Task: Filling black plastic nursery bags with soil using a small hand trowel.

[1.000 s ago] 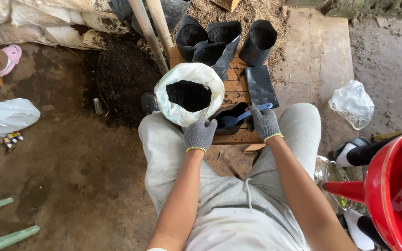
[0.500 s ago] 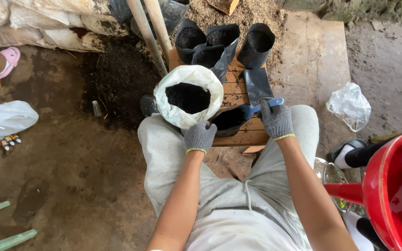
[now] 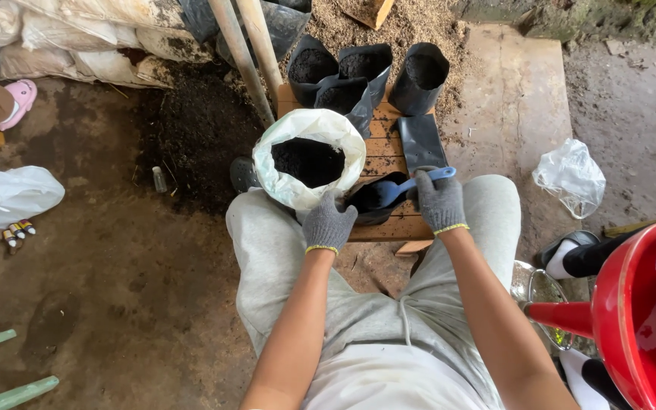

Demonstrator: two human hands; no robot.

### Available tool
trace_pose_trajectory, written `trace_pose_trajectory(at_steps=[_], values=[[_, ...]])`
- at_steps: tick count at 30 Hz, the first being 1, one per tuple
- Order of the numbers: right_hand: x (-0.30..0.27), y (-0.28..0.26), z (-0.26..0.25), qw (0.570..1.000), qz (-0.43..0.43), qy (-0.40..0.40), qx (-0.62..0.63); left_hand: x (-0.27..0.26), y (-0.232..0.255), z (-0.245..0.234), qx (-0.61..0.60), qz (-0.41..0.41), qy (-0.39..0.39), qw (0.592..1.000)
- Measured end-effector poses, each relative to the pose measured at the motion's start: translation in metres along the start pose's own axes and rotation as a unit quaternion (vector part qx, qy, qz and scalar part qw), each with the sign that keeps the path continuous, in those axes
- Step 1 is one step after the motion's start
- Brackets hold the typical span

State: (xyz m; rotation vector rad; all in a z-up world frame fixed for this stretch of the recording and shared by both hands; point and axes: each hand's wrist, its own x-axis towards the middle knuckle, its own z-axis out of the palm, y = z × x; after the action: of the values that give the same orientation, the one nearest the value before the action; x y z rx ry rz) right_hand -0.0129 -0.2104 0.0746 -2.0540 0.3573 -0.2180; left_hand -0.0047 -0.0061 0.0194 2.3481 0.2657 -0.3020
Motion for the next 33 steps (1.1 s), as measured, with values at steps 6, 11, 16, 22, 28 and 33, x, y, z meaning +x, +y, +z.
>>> trace_pose_trajectory(at_steps=[6, 11, 16, 22, 28, 33], values=[[0.007, 0.007, 0.009, 0.993, 0.104, -0.008, 0.053, -0.012, 0.014, -0.008, 0.014, 0.003, -0.031, 0.999], [0.007, 0.003, 0.001, 0.997, 0.063, -0.037, -0.002, -0.012, 0.006, 0.003, -0.013, 0.039, 0.035, 0.999], [0.009, 0.018, 0.004, 0.999, 0.012, -0.041, 0.032, 0.001, -0.009, 0.018, -0.089, 0.135, 0.203, 0.966], [0.019, 0.045, 0.015, 0.963, 0.04, 0.093, 0.251, 0.004, -0.009, 0.005, -0.119, 0.136, 0.276, 0.944], [0.028, 0.011, 0.03, 0.924, -0.031, 0.158, 0.346, 0.003, -0.003, -0.007, -0.158, 0.157, 0.368, 0.903], [0.022, -0.041, 0.066, 0.979, -0.112, 0.047, 0.166, 0.014, -0.016, -0.009, -0.179, 0.157, 0.419, 0.876]])
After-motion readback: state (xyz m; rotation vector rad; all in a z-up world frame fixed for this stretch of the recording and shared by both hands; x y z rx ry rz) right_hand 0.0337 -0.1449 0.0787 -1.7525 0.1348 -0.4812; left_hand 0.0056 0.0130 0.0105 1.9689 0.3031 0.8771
